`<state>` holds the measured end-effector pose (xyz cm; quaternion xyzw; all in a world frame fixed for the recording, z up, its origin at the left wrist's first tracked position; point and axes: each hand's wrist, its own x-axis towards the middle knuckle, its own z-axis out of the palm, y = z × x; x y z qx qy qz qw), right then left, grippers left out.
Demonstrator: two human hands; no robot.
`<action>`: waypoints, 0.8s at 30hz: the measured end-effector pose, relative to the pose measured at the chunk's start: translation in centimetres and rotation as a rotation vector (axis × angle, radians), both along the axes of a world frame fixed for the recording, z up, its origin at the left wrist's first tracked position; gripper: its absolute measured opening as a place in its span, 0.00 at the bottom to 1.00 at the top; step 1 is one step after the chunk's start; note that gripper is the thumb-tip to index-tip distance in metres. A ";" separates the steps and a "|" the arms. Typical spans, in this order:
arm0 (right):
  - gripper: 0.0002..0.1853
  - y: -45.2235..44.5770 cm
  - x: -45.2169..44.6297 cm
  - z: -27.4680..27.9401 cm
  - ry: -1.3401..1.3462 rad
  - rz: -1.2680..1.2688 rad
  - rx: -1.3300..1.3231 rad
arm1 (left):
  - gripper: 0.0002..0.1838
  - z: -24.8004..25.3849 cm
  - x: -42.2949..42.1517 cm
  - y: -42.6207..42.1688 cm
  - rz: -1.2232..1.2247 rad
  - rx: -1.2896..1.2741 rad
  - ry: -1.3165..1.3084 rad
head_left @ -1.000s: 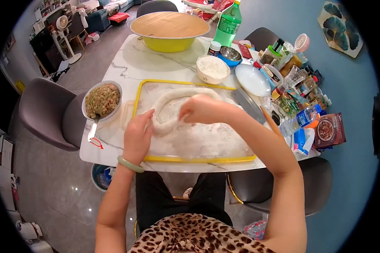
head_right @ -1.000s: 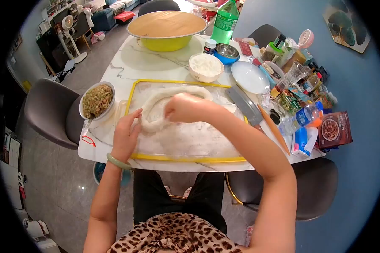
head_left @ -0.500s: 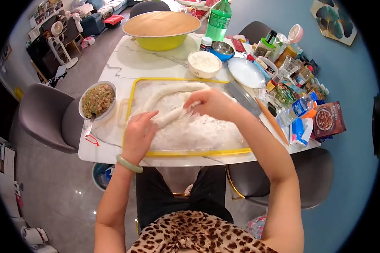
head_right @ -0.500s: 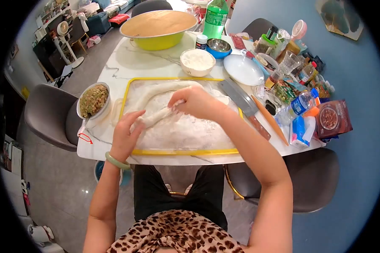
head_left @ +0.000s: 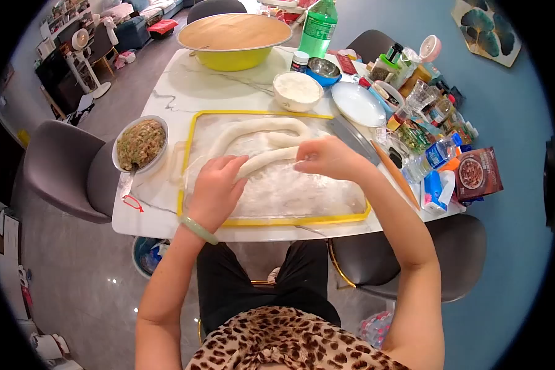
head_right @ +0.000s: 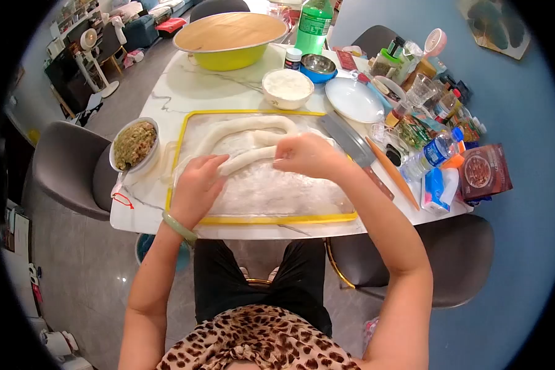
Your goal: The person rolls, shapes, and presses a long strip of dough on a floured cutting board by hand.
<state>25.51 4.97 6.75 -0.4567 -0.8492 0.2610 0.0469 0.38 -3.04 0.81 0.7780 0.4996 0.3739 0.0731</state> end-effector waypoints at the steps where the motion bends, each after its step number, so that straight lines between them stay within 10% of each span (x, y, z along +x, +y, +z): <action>1: 0.10 0.4 0.9 -0.3 -0.003 0.005 -0.001 | 0.22 -0.1 0.0 0.2 0.005 -0.001 -0.003; 7: 0.24 2.8 7.3 -2.4 0.045 -0.004 0.287 | 0.27 -1.0 0.8 1.4 -0.026 0.042 0.219; 24: 0.15 -3.1 11.5 -6.4 -0.009 0.136 0.531 | 0.10 1.4 -3.5 -0.5 -0.062 -0.277 0.466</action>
